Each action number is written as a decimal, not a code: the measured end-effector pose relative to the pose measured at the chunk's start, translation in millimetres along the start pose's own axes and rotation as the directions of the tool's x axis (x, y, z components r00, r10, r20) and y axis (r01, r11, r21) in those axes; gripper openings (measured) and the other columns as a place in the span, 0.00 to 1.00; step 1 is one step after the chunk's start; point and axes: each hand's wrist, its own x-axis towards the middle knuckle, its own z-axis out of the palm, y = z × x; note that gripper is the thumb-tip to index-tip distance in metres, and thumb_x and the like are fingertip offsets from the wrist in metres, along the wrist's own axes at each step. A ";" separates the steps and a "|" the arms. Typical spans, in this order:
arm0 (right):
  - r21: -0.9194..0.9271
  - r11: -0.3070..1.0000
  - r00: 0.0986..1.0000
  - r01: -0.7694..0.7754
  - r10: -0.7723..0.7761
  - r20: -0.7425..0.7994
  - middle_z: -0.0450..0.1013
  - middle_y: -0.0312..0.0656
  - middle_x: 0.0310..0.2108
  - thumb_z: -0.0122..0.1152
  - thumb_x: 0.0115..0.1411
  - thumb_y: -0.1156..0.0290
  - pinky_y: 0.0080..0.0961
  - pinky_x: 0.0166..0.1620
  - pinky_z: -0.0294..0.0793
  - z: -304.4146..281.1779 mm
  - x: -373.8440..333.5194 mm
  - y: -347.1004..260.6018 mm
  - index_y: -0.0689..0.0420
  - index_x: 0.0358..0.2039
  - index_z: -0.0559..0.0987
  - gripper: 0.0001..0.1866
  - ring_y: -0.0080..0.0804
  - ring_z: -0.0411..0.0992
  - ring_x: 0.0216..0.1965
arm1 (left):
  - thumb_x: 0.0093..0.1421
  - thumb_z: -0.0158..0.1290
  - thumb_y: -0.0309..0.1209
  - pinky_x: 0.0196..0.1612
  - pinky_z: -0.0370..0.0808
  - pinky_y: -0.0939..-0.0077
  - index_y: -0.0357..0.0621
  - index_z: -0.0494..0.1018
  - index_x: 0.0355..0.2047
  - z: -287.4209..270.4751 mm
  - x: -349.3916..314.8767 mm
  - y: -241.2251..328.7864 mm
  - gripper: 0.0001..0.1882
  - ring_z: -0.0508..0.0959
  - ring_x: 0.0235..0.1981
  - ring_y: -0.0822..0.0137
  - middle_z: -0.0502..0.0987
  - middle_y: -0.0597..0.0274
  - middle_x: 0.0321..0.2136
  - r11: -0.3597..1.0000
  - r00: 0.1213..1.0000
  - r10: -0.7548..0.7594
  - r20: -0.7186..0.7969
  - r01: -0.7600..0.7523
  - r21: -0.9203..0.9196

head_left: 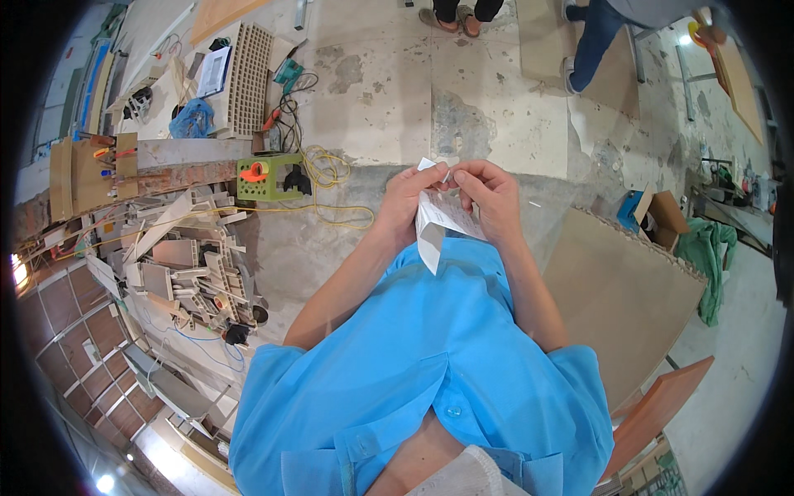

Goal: The person picks up a large wooden panel, places it on a metal stand, retrieves a small label from a nearby table, and affixes it to the panel. They repeat this process with another panel, handling labels and positioning the boards for labeling.

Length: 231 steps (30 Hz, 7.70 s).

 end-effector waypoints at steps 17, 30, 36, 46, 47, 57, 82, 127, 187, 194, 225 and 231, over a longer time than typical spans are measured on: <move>-0.042 0.999 1.000 0.015 -0.016 -0.006 0.76 0.32 0.25 0.62 0.64 0.71 0.13 0.24 0.60 -28.0 -7.0 -6.5 0.62 0.39 0.81 0.07 0.12 0.63 0.21 | 0.66 0.58 0.43 0.22 0.75 0.80 0.46 0.73 0.28 13.5 12.4 -26.9 0.16 0.76 0.20 0.77 0.75 0.69 0.22 0.997 0.992 -0.078 0.100 0.077 0.013; -0.061 0.998 1.000 0.005 -0.004 0.016 0.76 0.33 0.27 0.62 0.65 0.71 0.11 0.25 0.59 -37.5 -11.1 -8.8 0.64 0.41 0.80 0.09 0.11 0.62 0.22 | 0.66 0.57 0.42 0.21 0.74 0.81 0.46 0.73 0.27 15.1 18.6 -37.7 0.16 0.76 0.19 0.77 0.75 0.69 0.21 0.993 0.983 -0.109 0.148 0.115 -0.037; -0.063 0.998 0.999 0.028 -0.026 0.030 0.76 0.33 0.27 0.62 0.65 0.72 0.11 0.24 0.58 -41.3 -10.5 -5.2 0.63 0.41 0.80 0.08 0.11 0.62 0.22 | 0.67 0.57 0.42 0.21 0.74 0.81 0.46 0.73 0.27 14.9 17.6 -38.8 0.15 0.76 0.18 0.77 0.75 0.69 0.21 0.989 0.977 -0.129 0.167 0.138 -0.047; -0.093 0.996 1.000 0.002 0.000 0.019 0.79 0.36 0.29 0.60 0.64 0.74 0.15 0.34 0.70 -44.4 -12.8 -8.4 0.63 0.39 0.81 0.06 0.17 0.73 0.30 | 0.65 0.59 0.41 0.22 0.75 0.81 0.45 0.74 0.29 15.4 21.1 -42.9 0.14 0.76 0.19 0.77 0.75 0.70 0.22 0.995 0.988 -0.093 0.121 0.096 -0.022; -0.082 0.997 1.000 0.004 -0.002 0.026 0.79 0.37 0.29 0.60 0.65 0.74 0.16 0.35 0.71 -43.8 -12.9 -8.6 0.63 0.39 0.80 0.07 0.18 0.74 0.31 | 0.65 0.59 0.42 0.22 0.75 0.81 0.45 0.74 0.29 15.1 21.0 -42.8 0.15 0.76 0.19 0.77 0.75 0.70 0.22 0.995 0.988 -0.096 0.118 0.100 -0.026; -0.052 0.993 0.993 0.110 -0.107 0.048 0.76 0.32 0.28 0.60 0.66 0.72 0.12 0.25 0.57 -39.9 -11.9 -6.3 0.62 0.41 0.80 0.07 0.11 0.62 0.24 | 0.66 0.56 0.44 0.20 0.74 0.80 0.47 0.73 0.26 19.5 18.8 -40.5 0.17 0.77 0.18 0.76 0.76 0.68 0.20 0.989 0.977 -0.142 0.161 0.146 -0.016; -0.070 0.992 0.994 0.101 -0.098 0.045 0.79 0.39 0.33 0.58 0.66 0.77 0.20 0.42 0.75 -47.7 -17.2 -13.8 0.66 0.39 0.79 0.05 0.22 0.76 0.34 | 0.66 0.57 0.40 0.20 0.73 0.81 0.44 0.74 0.27 22.9 25.7 -44.6 0.15 0.75 0.18 0.78 0.75 0.70 0.20 0.997 0.990 -0.045 0.137 0.036 0.066; 0.029 0.997 0.997 0.071 -0.071 -0.013 0.78 0.40 0.32 0.57 0.66 0.77 0.21 0.42 0.75 -66.1 5.3 -24.0 0.66 0.38 0.78 0.06 0.23 0.76 0.35 | 0.67 0.55 0.43 0.25 0.76 0.80 0.47 0.73 0.26 36.7 64.4 -32.7 0.16 0.78 0.22 0.75 0.78 0.68 0.23 0.979 0.984 -0.105 0.142 0.078 0.186; -0.166 0.903 0.494 0.396 -0.362 -0.790 0.76 0.32 0.30 0.58 0.66 0.75 0.14 0.32 0.66 -686.6 54.4 -318.6 0.62 0.40 0.78 0.05 0.13 0.69 0.30 | 0.67 0.55 0.43 0.23 0.72 0.82 0.44 0.73 0.39 705.0 480.8 -218.3 0.14 0.75 0.22 0.77 0.76 0.68 0.27 0.680 0.595 -0.640 0.487 0.143 0.719; -0.263 0.870 0.097 0.417 -0.330 -0.939 0.71 0.30 0.28 0.60 0.66 0.73 0.14 0.28 0.63 -814.2 42.3 -387.5 0.61 0.39 0.77 0.05 0.12 0.64 0.25 | 0.71 0.47 0.44 0.27 0.70 0.80 0.44 0.71 0.37 874.6 571.0 -275.2 0.15 0.72 0.23 0.76 0.72 0.66 0.22 0.660 0.536 -0.676 0.506 0.135 0.739; -0.557 0.783 0.068 -0.276 -0.562 -0.824 0.75 0.44 0.32 0.61 0.62 0.78 0.27 0.30 0.72 -1493.2 140.1 -666.1 0.61 0.40 0.79 0.06 0.34 0.74 0.26 | 0.68 0.52 0.41 0.38 0.65 0.80 0.42 0.67 0.46 1486.5 947.4 -624.3 0.16 0.66 0.33 0.75 0.67 0.67 0.32 0.612 0.840 -0.260 0.477 -0.238 0.754; -0.535 0.797 0.071 -0.279 -0.539 -0.839 0.77 0.43 0.35 0.63 0.59 0.76 0.30 0.31 0.74 -1609.9 127.0 -676.0 0.59 0.36 0.79 0.05 0.39 0.76 0.28 | 0.71 0.46 0.36 0.35 0.80 0.75 0.35 0.67 0.53 1536.2 1017.8 -677.2 0.18 0.81 0.39 0.62 0.76 0.48 0.45 0.192 0.398 -0.916 -0.046 0.537 0.821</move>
